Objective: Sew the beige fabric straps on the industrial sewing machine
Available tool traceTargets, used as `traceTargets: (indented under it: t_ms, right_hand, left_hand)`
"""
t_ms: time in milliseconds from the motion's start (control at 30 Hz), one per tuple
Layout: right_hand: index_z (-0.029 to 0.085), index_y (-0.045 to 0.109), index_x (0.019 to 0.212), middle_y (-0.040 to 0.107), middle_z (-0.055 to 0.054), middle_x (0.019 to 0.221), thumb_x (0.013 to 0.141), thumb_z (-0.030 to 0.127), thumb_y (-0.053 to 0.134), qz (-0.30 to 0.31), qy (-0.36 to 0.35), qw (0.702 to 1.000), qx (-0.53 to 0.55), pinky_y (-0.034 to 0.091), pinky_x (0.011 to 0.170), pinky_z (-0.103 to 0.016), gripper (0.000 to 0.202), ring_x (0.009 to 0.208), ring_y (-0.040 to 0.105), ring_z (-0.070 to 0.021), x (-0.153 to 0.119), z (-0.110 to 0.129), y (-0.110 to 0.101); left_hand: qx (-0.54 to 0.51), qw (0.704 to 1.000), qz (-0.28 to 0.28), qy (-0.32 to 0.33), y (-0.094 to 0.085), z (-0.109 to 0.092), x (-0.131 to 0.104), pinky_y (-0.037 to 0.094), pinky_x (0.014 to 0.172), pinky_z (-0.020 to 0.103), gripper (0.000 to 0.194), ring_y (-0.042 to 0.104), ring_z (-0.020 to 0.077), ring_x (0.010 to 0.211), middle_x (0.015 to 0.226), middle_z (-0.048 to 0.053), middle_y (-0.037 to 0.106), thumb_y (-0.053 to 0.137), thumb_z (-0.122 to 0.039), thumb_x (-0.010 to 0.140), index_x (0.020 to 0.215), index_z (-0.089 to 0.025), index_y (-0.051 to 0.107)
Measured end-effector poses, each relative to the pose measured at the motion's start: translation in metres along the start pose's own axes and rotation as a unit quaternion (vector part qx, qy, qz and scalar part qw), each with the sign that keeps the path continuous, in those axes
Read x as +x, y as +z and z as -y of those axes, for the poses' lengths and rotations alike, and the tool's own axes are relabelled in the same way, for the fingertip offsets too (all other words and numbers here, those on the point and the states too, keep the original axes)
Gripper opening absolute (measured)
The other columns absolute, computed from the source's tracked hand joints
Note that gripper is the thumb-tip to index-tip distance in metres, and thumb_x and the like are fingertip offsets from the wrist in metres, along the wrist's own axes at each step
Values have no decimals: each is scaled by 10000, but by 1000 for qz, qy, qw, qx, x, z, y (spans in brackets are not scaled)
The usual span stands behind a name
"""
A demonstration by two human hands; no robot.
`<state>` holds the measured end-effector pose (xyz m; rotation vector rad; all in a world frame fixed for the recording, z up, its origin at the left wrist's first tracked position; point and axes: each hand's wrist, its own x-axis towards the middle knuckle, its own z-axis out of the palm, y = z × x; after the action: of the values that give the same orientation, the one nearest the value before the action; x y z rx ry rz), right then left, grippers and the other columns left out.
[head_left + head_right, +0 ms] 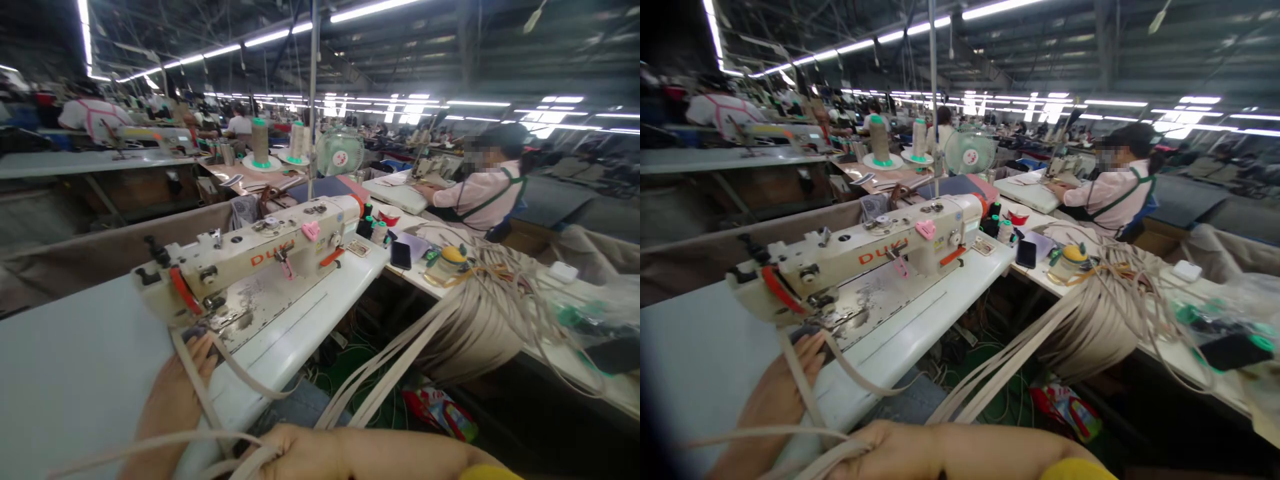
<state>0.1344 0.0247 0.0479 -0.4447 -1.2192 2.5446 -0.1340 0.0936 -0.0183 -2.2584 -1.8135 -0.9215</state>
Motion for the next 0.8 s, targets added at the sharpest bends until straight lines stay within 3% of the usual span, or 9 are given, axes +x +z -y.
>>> traceTargets:
  t_ms: [67, 133, 200, 267, 367, 467, 567, 667, 800]
  right_hand:
    - [127, 698, 737, 475, 81, 498, 739, 606, 855, 7, 5, 1000, 26, 287, 427, -196, 504, 407, 370, -40, -10, 10, 2]
    - [132, 701, 723, 396, 119, 433, 752, 604, 843, -1, -5, 998, 60, 345, 420, -208, 494, 352, 280, -39, -20, 17, 3]
    - [137, 700, 698, 367, 133, 419, 724, 620, 853, -74, -38, 993, 79, 371, 415, -213, 507, 331, 222, -32, -29, 20, 1]
    - [148, 701, 705, 318, 145, 418, 769, 689, 779, -73, -28, 993, 85, 381, 426, -208, 551, 330, 205, -33, -35, 19, -3]
    - [154, 739, 779, 281, 142, 399, 860, 771, 611, -117, 46, 989, 74, 345, 424, -200, 635, 319, 233, -44, -39, 10, -11]
    - [134, 776, 786, 396, 85, 431, 779, 847, 622, -162, 101, 980, 46, 308, 417, -202, 730, 364, 389, -72, -40, 4, -15]
    - [106, 797, 800, 474, 43, 521, 680, 813, 752, -207, 111, 971, 35, 311, 417, -202, 718, 468, 526, -106, -40, 4, -20]
    - [120, 789, 916, 411, 82, 497, 683, 729, 819, -249, 100, 963, 36, 298, 406, -200, 653, 422, 467, -86, -39, 1, -26]
    - [188, 705, 982, 386, 118, 411, 642, 749, 837, -303, 50, 951, 22, 320, 393, -208, 668, 343, 350, -74, -39, -6, -31]
  left_hand:
    - [12, 999, 25, -24, -11, -13, 3, 438, 1199, 498, 471, 546, 287, 1422, 1442, 82, 665, 349, -383, 1062, 1458, -229, 552]
    - [18, 998, 43, -31, -23, -28, 8, 423, 1213, 489, 466, 554, 287, 1412, 1444, 123, 657, 363, -373, 1070, 1406, -147, 593]
    - [26, 997, 62, -41, -32, -39, 13, 421, 1216, 487, 441, 555, 270, 1410, 1465, 106, 644, 381, -352, 1076, 1410, -160, 595]
    - [35, 996, 49, -67, -36, -46, 18, 445, 1197, 504, 423, 575, 273, 1391, 1441, 106, 662, 389, -349, 1080, 1392, -170, 610]
    - [38, 996, 44, -69, -37, -49, 20, 436, 1206, 500, 396, 568, 260, 1399, 1442, 94, 663, 401, -342, 1086, 1390, -193, 606]
    - [45, 996, 44, -67, -36, -49, 19, 433, 1206, 509, 387, 550, 264, 1416, 1458, 100, 649, 415, -339, 1088, 1397, -190, 594]
    - [52, 995, 46, -67, -35, -48, 19, 433, 1204, 520, 389, 545, 277, 1419, 1465, 109, 642, 430, -339, 1086, 1404, -176, 584]
    - [50, 996, 48, -58, -36, -48, 20, 439, 1201, 506, 394, 550, 274, 1415, 1475, 115, 632, 443, -335, 1082, 1421, -177, 564]
    - [46, 996, 46, -55, -38, -49, 20, 442, 1199, 497, 390, 558, 268, 1408, 1479, 113, 629, 447, -340, 1082, 1423, -189, 561]
